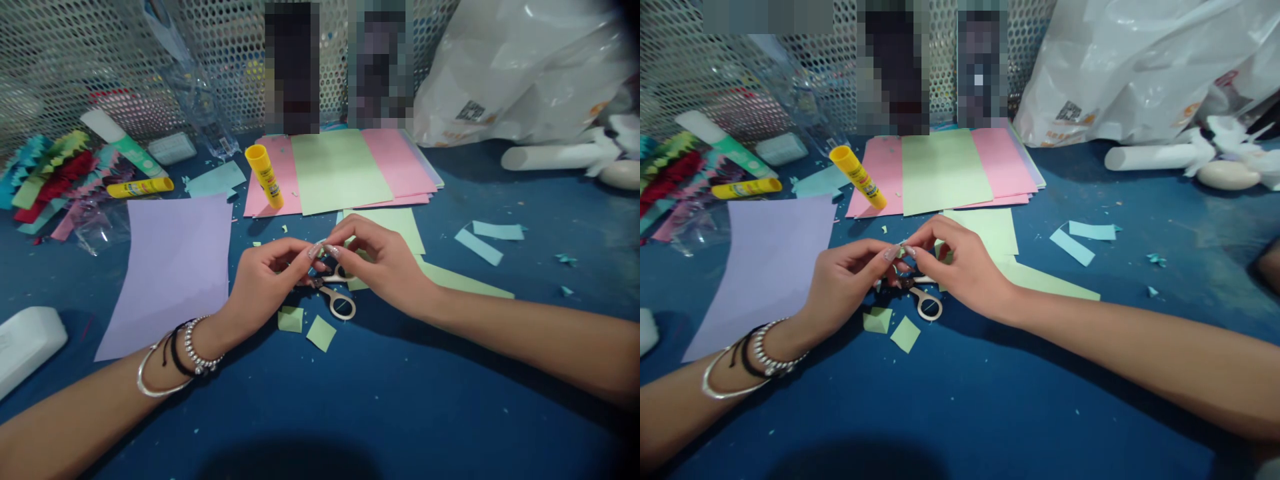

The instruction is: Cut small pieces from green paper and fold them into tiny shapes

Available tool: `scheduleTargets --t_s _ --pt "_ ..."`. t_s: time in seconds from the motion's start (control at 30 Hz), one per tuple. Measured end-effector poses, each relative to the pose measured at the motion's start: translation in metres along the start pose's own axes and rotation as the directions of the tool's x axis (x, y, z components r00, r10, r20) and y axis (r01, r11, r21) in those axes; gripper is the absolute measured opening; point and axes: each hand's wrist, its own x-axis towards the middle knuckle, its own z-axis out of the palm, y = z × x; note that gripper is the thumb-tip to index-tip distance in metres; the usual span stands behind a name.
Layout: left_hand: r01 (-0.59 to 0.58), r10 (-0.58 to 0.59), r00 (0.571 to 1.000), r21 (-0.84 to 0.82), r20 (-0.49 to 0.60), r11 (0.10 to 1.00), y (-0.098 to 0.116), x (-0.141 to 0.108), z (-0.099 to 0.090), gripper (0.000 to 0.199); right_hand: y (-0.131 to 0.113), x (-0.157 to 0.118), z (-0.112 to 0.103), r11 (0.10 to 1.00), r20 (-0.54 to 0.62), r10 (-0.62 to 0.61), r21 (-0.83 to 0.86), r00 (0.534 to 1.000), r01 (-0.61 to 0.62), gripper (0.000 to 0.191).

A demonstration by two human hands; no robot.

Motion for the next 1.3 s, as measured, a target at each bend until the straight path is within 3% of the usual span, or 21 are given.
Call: scheduleTargets --t_s 0.23,0.4,0.53,0.77,1.3 --pt "0.032 -0.030 0.998 -0.031 0.051 0.999 -0.0023 0.0011 -0.0004 0.016 -0.0022 -0.0061 0.0023 0.950 -0.067 -0.155 -0.285 0.986 0.130 0.006" --pt "0.064 -0.058 0.995 -0.071 0.083 0.995 -0.0008 0.0028 -0.0009 0.018 -0.0018 -0.0074 0.0017 0.924 -0.054 -0.193 -0.347 0.980 0.163 0.004" --pt "0.079 -0.074 0.995 -0.085 0.061 0.993 -0.0002 0.0054 -0.0007 0.020 -0.0034 -0.0062 0.0013 0.945 -0.045 -0.185 -0.282 0.982 0.165 0.009" --pt "0.106 -0.109 0.994 -0.146 -0.007 0.984 -0.0034 0.0085 0.0001 0.023 -0.0015 -0.0035 0.0017 0.994 -0.089 0.004 -0.106 0.996 -0.013 0.009" --pt "0.085 -0.083 0.996 -0.162 0.019 0.983 -0.0050 0.0095 -0.0007 0.022 -0.0010 0.0001 -0.0003 0.996 -0.078 0.040 -0.073 0.996 -0.046 0.009"
